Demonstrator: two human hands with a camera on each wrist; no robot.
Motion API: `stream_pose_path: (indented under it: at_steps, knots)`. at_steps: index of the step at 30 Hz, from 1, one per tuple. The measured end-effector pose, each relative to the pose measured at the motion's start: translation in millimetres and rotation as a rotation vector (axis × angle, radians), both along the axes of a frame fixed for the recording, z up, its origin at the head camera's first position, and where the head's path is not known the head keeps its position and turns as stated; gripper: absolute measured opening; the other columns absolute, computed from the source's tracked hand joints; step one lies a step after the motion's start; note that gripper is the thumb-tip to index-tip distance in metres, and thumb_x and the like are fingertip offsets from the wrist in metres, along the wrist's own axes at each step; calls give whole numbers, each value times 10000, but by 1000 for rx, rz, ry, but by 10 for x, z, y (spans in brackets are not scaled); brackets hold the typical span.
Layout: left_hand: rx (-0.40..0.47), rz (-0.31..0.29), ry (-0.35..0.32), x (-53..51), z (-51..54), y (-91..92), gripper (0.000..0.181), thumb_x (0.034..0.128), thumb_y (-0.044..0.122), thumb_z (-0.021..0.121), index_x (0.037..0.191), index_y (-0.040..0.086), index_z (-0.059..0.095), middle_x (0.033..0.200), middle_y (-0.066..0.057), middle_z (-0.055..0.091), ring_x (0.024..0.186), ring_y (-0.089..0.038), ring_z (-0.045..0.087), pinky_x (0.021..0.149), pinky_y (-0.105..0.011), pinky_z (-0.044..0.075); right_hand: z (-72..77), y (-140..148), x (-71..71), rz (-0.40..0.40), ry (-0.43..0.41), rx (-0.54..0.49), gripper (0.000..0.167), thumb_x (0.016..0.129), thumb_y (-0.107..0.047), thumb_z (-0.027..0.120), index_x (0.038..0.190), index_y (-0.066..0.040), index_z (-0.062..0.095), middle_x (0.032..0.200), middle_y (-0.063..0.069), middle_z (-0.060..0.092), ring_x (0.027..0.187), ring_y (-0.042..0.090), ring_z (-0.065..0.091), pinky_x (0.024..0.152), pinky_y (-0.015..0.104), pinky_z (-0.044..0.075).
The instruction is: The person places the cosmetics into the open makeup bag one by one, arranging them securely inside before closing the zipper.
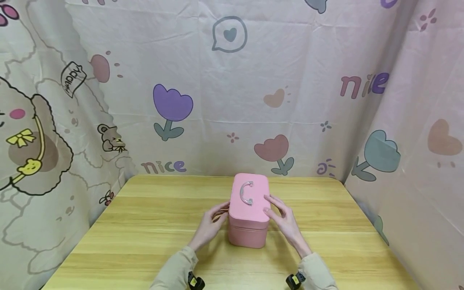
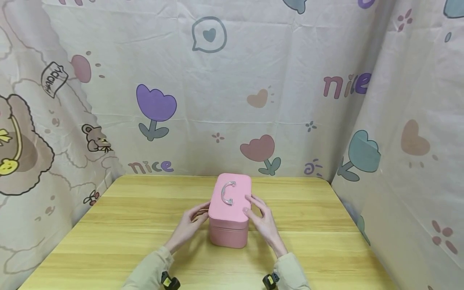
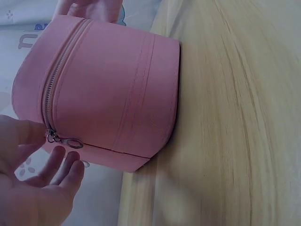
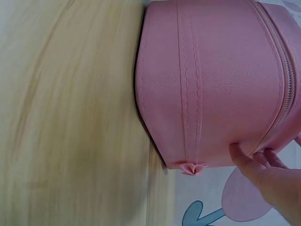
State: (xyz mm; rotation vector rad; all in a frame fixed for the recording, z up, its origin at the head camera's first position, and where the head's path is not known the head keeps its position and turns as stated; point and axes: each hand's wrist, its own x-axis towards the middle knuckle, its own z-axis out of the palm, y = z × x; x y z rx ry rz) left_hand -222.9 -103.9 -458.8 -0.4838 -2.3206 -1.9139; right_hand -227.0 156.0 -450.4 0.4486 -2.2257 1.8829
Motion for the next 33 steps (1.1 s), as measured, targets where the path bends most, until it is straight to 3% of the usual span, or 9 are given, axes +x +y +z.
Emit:
stream_pose_path:
  at_steps: [5, 9, 12, 20, 26, 33]
  knots:
    - [-3, 60, -10, 0, 4, 20, 364, 946, -19, 622, 1310, -23, 627, 1187, -213, 686, 1123, -343, 652, 985, -365, 567, 13, -19, 17, -40, 31, 46, 455, 943, -107, 661, 1377, 8, 584, 1538, 252, 432, 1481, 450, 306, 1219, 652, 167]
    - [-14, 83, -10, 2, 10, 22, 320, 925, -12, 661, 1243, -41, 666, 1084, -188, 711, 1046, -304, 676, 931, -336, 590, 16, -8, 21, -39, 22, 84, 502, 915, -125, 707, 1390, -20, 584, 1548, 239, 421, 1464, 452, 342, 1138, 606, 374]
    - [-33, 98, -2, 2, 18, 18, 284, 917, 1, 679, 1197, -45, 691, 1040, -174, 723, 1014, -284, 687, 918, -336, 595, 9, 16, 18, -4, -6, 92, 591, 871, -141, 763, 1421, -59, 565, 1575, 222, 376, 1464, 445, 340, 1068, 564, 465]
    - [-105, 118, 50, -8, 18, -5, 234, 908, -7, 682, 1134, -48, 726, 1049, -213, 749, 944, -301, 721, 858, -325, 612, 17, 69, 31, 106, 12, 128, 852, 766, -121, 863, 1509, -66, 450, 1619, 268, 223, 1472, 499, 284, 1087, 573, 434]
    - [-184, 131, 95, -7, 28, -20, 187, 909, -6, 665, 1075, -37, 746, 1036, -213, 751, 888, -292, 745, 801, -273, 614, 19, 72, 28, 112, 0, 139, 899, 747, -125, 881, 1521, -65, 428, 1633, 269, 187, 1464, 511, 298, 1086, 559, 443]
    - [-288, 171, 133, -12, 42, -21, 101, 914, 36, 672, 966, 11, 754, 936, -137, 750, 788, -187, 706, 730, -213, 580, 5, 82, 13, 111, -5, 132, 896, 746, -118, 882, 1519, -62, 431, 1638, 249, 197, 1455, 505, 323, 1084, 549, 449]
